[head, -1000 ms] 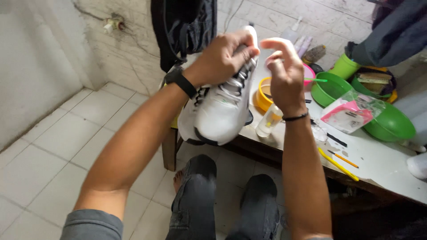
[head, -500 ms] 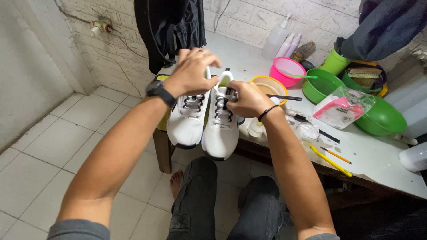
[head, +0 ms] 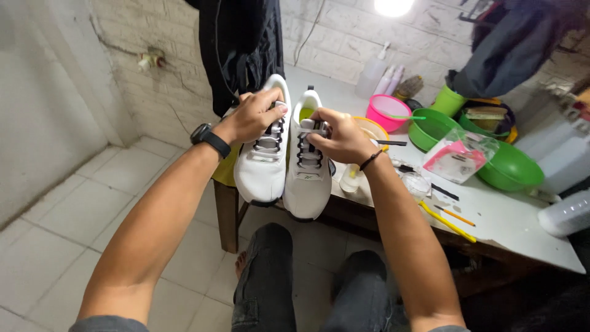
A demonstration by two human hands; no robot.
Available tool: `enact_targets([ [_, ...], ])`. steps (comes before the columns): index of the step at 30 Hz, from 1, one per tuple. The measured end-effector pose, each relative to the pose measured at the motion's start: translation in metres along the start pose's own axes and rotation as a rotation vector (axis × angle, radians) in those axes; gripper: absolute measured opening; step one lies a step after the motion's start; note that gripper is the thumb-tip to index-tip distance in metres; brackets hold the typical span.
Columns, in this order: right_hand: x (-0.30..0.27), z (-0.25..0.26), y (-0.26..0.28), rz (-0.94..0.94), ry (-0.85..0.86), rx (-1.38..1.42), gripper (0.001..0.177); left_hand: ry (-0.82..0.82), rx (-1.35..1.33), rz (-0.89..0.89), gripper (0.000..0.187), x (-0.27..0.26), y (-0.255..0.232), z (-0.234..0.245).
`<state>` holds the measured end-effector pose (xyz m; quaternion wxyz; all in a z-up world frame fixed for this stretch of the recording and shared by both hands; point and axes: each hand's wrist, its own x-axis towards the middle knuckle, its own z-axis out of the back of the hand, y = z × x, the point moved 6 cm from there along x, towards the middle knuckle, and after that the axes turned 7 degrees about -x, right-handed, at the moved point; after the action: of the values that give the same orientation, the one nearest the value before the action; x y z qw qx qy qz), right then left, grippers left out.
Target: The person places a pair of white sneakers on a shelf, then selects a pair of gray sneakers. They remove the laces and insoles, and scrub the gray sneakers with a yellow brush and a black brush, focusing on the interior and exterior surfaces.
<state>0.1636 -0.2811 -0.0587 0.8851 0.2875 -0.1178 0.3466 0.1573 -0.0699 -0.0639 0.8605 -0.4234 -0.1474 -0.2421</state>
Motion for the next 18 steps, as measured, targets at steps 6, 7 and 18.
enact_targets([
  [6, -0.029, 0.070, 0.066, 0.117, -0.195, -0.021, 0.028, -0.058, 0.111, -0.137, 0.021, -0.019, -0.114, 0.036],
  [7, -0.035, 0.083, 0.076, 0.118, -0.216, -0.039, 0.028, -0.059, 0.111, -0.164, 0.021, -0.023, -0.132, 0.041],
  [18, -0.128, 0.253, 0.191, 0.294, -0.496, -0.461, 0.014, -0.191, -0.026, -0.588, 0.017, 0.005, -0.314, 0.047],
])
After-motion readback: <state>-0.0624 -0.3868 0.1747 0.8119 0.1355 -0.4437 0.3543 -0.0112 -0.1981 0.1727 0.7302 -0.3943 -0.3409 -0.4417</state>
